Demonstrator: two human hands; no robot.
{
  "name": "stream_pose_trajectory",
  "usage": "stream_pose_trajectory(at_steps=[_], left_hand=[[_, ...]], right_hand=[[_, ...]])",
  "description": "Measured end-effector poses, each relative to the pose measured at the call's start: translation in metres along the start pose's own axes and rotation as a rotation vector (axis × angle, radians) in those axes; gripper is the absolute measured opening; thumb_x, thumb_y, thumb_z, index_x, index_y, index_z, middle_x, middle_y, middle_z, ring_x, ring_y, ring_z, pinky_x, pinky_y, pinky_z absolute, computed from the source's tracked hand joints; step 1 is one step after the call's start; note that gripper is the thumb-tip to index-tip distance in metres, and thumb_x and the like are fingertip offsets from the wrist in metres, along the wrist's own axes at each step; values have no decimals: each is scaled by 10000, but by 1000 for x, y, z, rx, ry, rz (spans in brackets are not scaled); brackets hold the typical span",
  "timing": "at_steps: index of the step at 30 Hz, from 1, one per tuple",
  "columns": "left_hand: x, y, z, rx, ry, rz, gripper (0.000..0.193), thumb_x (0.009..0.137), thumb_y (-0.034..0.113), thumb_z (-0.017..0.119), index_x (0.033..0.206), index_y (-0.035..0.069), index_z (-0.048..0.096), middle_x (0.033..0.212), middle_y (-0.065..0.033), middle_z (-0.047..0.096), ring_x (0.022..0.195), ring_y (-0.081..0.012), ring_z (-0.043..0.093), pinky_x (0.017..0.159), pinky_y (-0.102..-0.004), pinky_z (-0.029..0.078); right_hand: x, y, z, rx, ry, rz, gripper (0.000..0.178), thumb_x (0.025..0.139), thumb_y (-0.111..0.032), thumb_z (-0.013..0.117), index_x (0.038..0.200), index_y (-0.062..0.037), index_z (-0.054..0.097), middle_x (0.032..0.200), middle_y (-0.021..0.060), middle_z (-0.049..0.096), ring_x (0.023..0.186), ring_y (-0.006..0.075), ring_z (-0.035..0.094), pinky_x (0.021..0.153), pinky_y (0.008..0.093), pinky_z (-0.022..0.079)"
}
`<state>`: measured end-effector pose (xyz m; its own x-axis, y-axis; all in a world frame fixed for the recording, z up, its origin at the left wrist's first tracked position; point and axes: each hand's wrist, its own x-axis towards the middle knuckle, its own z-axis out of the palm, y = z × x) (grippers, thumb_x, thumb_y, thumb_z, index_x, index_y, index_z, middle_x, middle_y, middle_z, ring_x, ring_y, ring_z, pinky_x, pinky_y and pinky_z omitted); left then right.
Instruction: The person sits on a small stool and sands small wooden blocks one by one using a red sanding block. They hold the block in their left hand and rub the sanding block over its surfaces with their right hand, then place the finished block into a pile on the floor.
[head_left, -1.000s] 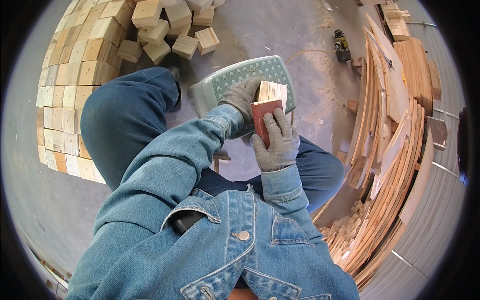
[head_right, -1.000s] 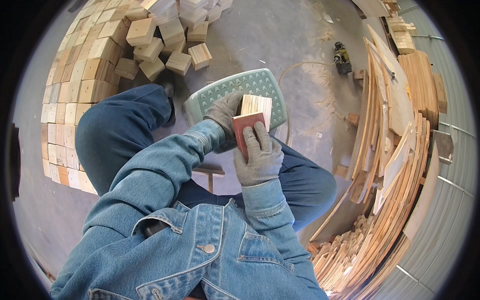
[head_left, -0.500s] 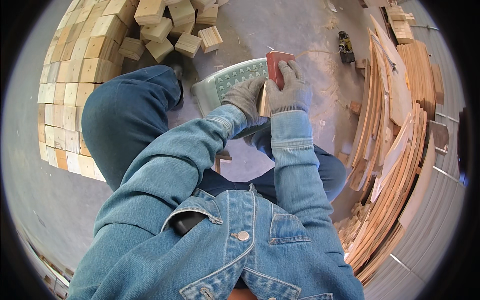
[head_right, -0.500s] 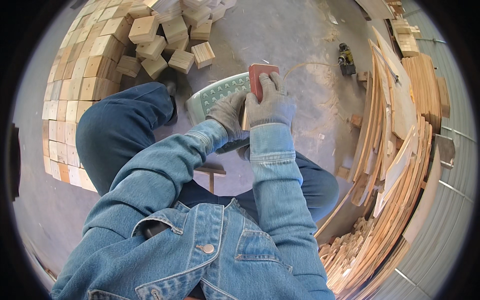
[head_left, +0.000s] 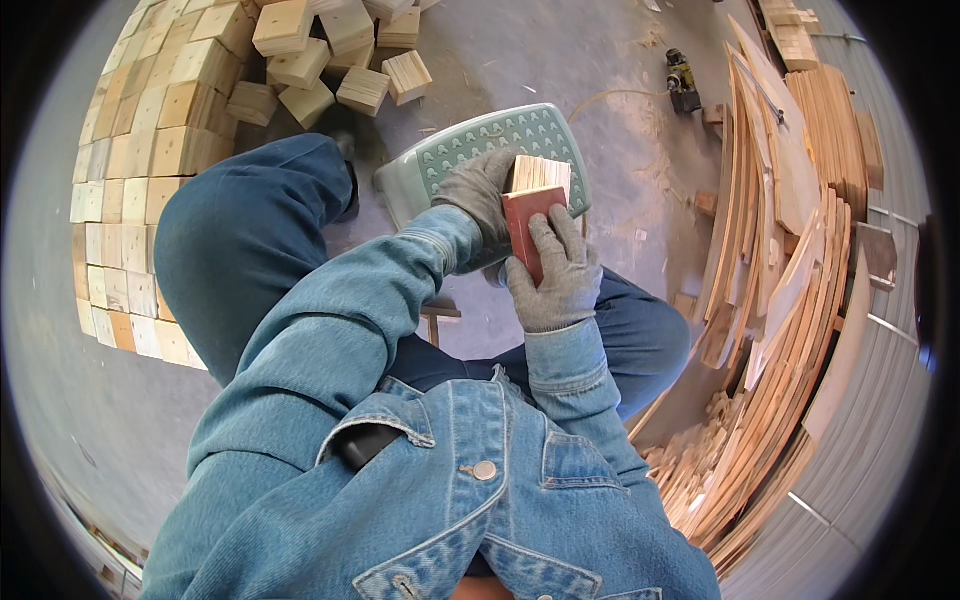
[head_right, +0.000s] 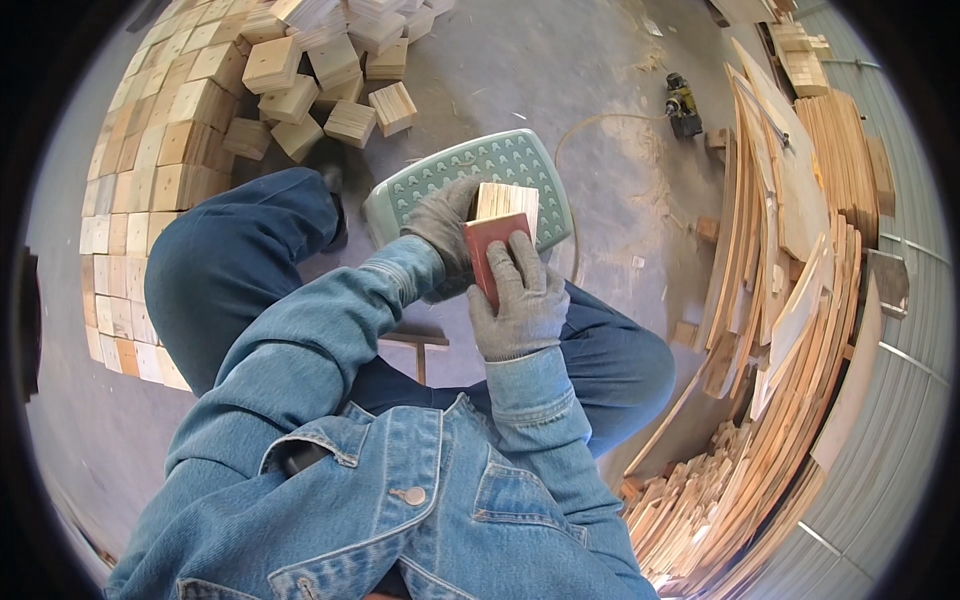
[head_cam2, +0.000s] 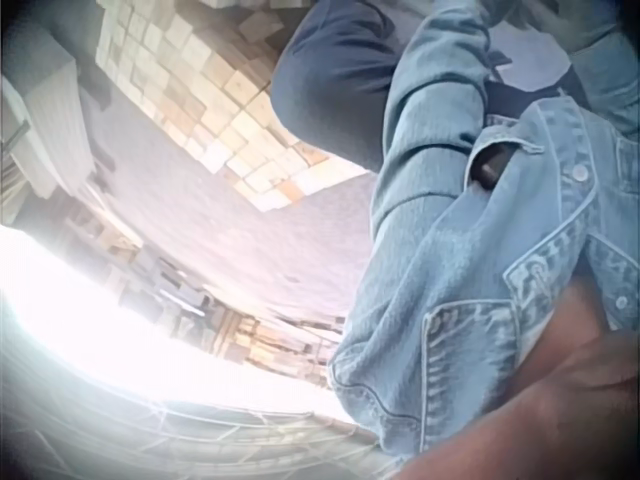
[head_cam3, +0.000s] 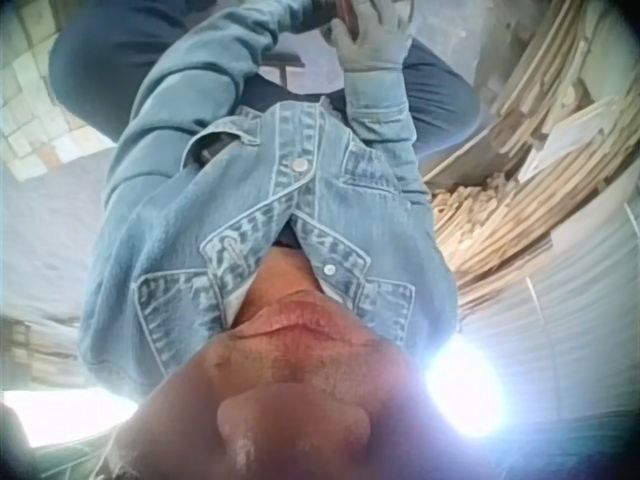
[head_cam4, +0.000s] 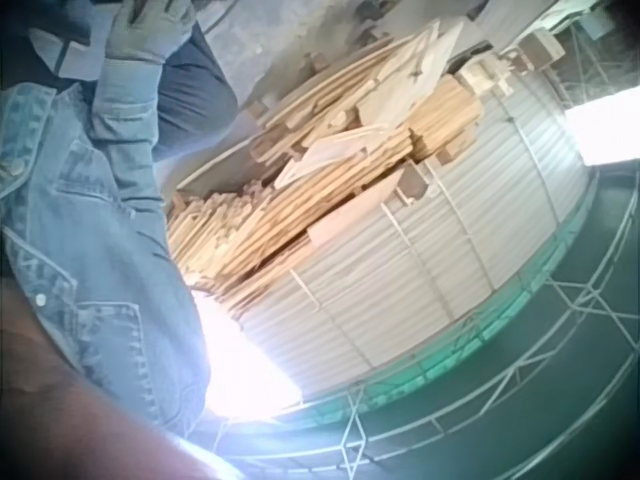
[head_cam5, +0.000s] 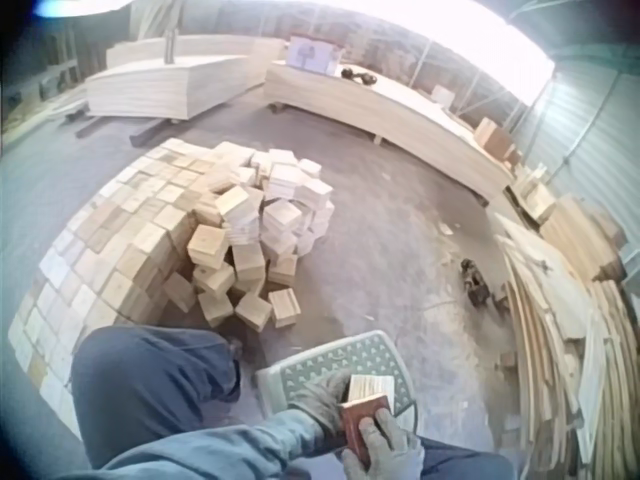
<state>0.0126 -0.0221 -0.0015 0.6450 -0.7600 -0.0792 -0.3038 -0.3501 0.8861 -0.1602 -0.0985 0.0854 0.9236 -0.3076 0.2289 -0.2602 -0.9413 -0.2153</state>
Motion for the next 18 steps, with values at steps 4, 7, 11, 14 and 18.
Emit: stream_pose_trajectory(at_steps=[4, 7, 11, 14, 18], left_hand=[[-2, 0, 1, 22, 24, 3, 910, 711, 457, 894, 1471, 128, 517, 1403, -200, 627, 1346, -397, 596, 1189, -447, 454], [-2, -1, 0, -14, 30, 47, 979, 687, 463, 904, 1513, 146, 486, 1437, -186, 611, 1379, -389, 572, 1212, -450, 434], [-2, 11, -8, 78, -27, -21, 998, 671, 466, 913, 1519, 164, 481, 1448, -174, 605, 1383, -384, 570, 1210, -457, 438], [0, 12, -7, 71, -42, -18, 1007, 665, 465, 916, 1522, 166, 480, 1456, -170, 600, 1394, -381, 563, 1216, -460, 434], [4, -9, 7, 12, -7, 30, 1000, 672, 450, 909, 1524, 151, 480, 1457, -182, 598, 1395, -385, 560, 1218, -454, 432]], right_hand=[[32, 12, 14, 2, 80, -39, 640, 781, -294, 849, 1385, -133, 713, 1487, 155, 621, 1222, 407, 636, 1054, 541, 503], [74, 20, 24, -11, 67, 48, 640, 794, -263, 861, 1397, -115, 708, 1498, 179, 616, 1289, 409, 630, 1108, 512, 504], [110, 24, 28, -18, -8, 210, 622, 820, -274, 862, 1399, -100, 716, 1509, 198, 612, 1335, 405, 621, 1154, 494, 493], [102, 30, 30, -14, 23, 157, 615, 833, -295, 854, 1399, -95, 720, 1511, 203, 613, 1341, 404, 620, 1168, 489, 486], [74, 29, 25, -17, 36, 54, 673, 829, -367, 822, 1433, -104, 689, 1519, 172, 610, 1291, 437, 614, 1151, 550, 452]])
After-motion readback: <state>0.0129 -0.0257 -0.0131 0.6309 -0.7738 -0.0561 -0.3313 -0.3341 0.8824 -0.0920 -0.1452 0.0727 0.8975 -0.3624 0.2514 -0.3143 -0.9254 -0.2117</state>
